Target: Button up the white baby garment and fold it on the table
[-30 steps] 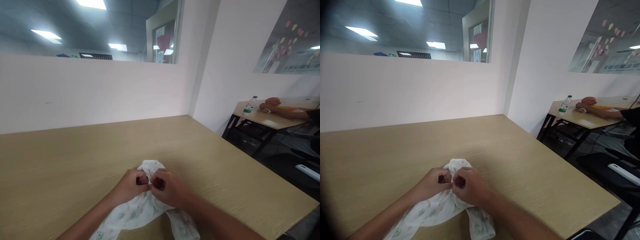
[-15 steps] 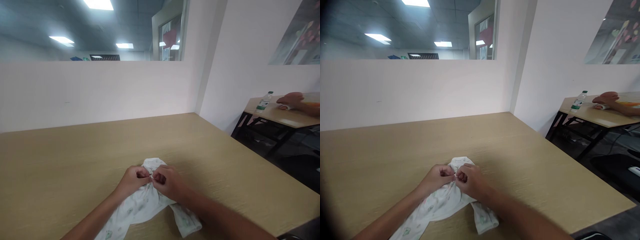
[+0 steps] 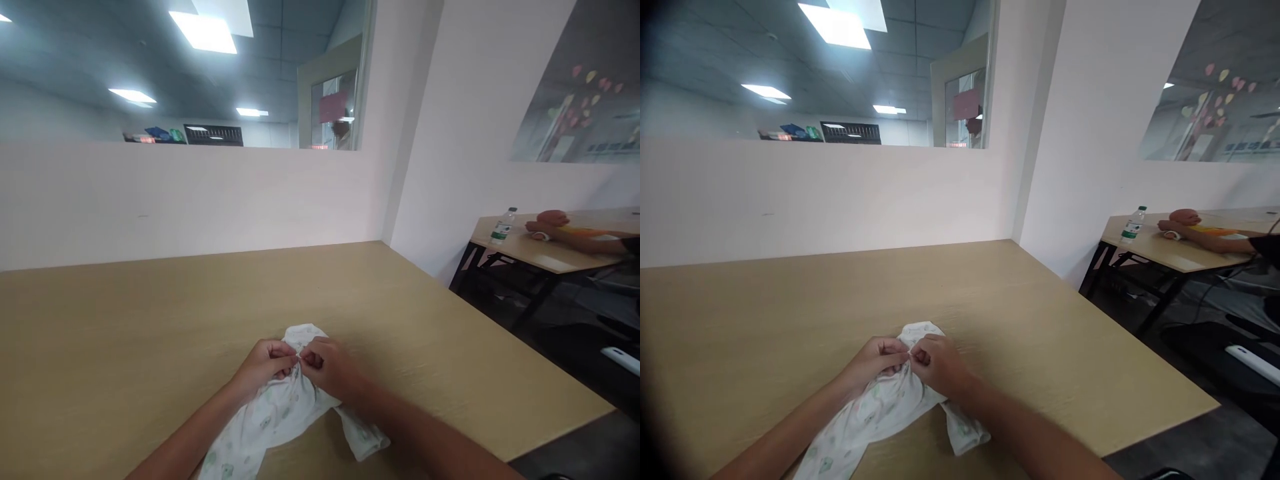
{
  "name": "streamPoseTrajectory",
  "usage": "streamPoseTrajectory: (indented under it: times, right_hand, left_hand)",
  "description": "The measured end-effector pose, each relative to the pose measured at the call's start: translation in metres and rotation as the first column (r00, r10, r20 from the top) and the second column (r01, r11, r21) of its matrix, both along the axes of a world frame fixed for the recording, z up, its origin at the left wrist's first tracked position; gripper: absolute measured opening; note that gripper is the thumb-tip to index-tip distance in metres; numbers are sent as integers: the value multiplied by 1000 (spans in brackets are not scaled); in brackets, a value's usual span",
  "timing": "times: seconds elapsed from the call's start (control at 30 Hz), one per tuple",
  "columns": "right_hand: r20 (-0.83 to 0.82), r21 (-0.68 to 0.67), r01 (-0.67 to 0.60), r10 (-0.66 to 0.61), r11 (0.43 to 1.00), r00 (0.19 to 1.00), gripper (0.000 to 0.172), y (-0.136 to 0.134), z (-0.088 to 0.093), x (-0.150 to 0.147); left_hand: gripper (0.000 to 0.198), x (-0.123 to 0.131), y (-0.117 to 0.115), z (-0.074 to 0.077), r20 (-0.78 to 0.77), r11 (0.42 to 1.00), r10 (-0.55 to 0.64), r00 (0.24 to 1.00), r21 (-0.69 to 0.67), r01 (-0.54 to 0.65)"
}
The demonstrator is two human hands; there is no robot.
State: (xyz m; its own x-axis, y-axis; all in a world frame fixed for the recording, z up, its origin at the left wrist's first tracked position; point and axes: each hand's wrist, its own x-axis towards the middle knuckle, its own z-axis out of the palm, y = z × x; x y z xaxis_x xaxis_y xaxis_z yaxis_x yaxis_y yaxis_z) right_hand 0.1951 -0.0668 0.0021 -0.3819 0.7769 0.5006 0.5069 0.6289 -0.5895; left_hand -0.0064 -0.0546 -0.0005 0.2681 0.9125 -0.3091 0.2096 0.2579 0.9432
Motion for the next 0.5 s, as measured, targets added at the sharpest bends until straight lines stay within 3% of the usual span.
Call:
streamPoseTrajectory:
  times: [0.1,0.27,0.5]
  right_hand:
    - [14,48,-44,44,998,999,8,2,-5,0]
    - [23,67,-210,209,975,978,15,8,-11,2]
    - [-170,-106,-181,161,978,972,19,18,-15,3]
  left_hand:
    - [84,-1,0,2,28,1000,-6,1000,-15,6]
    - [82,-4,-2,7,81,999,-48,996,-17,50]
    - [79,-9,-3,7,78,995,-99,992,20,98]
